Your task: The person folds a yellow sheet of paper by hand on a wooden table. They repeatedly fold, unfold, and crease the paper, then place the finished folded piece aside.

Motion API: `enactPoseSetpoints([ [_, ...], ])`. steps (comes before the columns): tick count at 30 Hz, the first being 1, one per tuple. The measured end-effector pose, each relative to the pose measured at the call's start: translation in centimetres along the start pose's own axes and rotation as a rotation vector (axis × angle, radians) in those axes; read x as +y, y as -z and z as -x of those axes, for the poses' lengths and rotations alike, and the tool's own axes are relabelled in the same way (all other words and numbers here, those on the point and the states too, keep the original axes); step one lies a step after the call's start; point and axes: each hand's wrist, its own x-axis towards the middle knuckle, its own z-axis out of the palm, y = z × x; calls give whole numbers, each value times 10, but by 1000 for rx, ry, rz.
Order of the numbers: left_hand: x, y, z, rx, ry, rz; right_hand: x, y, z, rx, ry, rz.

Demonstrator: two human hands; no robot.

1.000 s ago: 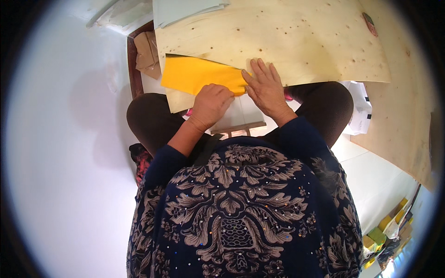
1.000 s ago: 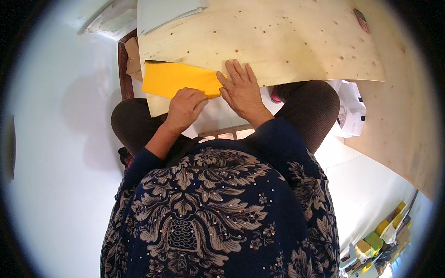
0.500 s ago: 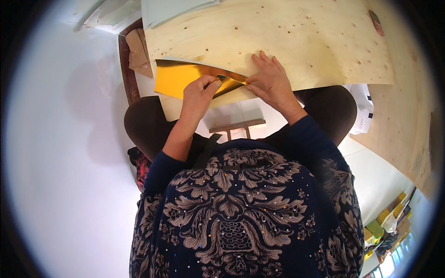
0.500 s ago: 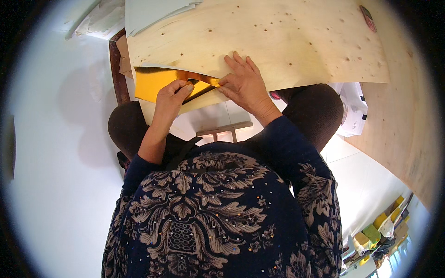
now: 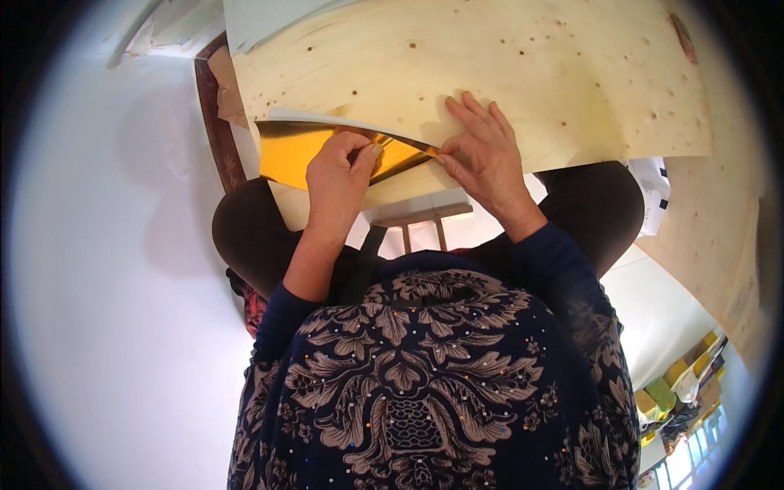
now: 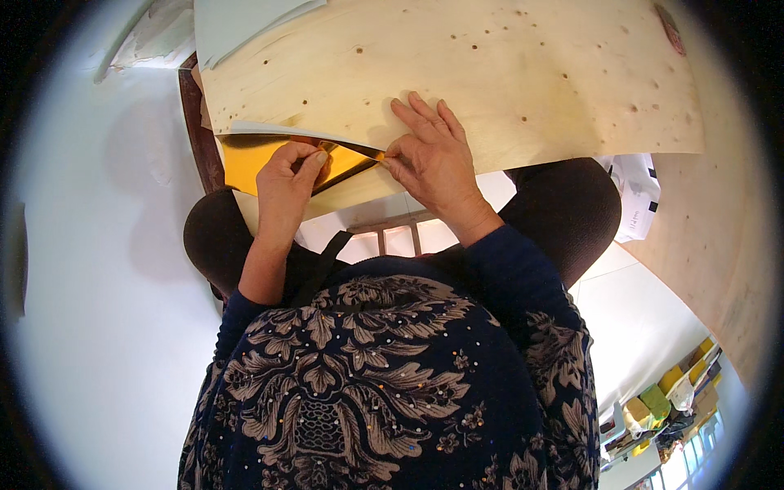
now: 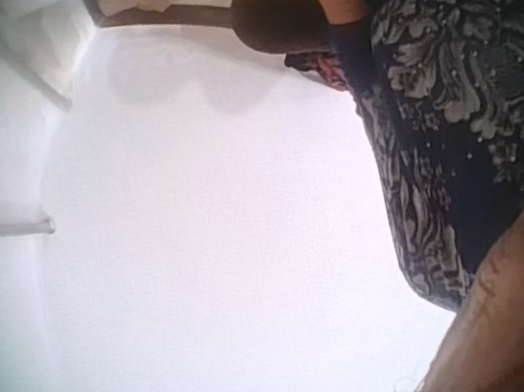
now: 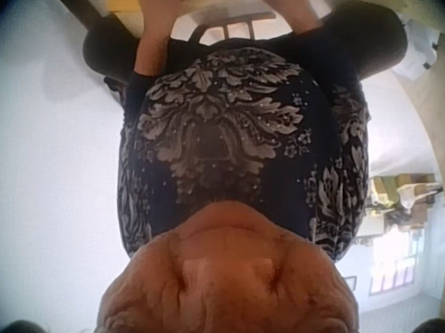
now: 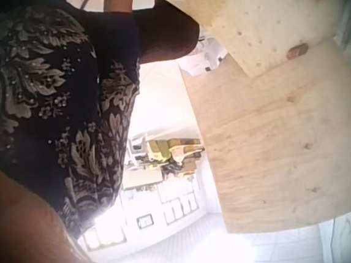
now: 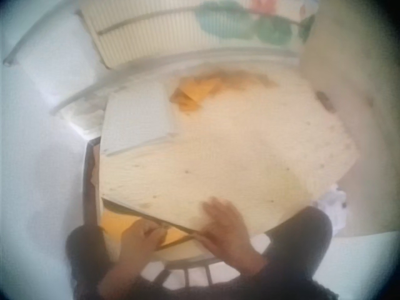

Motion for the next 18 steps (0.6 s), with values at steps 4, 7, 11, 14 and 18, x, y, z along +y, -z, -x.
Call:
enactPoseSetpoints([
  [4, -2, 0, 0, 30, 110, 87, -1, 0, -2, 2, 4, 5],
  [7, -2, 1, 0, 61, 110, 60, -3, 2, -2, -21, -9, 15],
  [11, 0, -2, 1, 46, 171, 59, -12, 9, 9, 126, 13, -37],
  [14, 1, -3, 3, 39, 184, 58, -18, 12, 24, 34, 66, -47],
  [18, 2, -4, 1, 37, 234, 168, -15, 4, 30, -47, 133, 39],
])
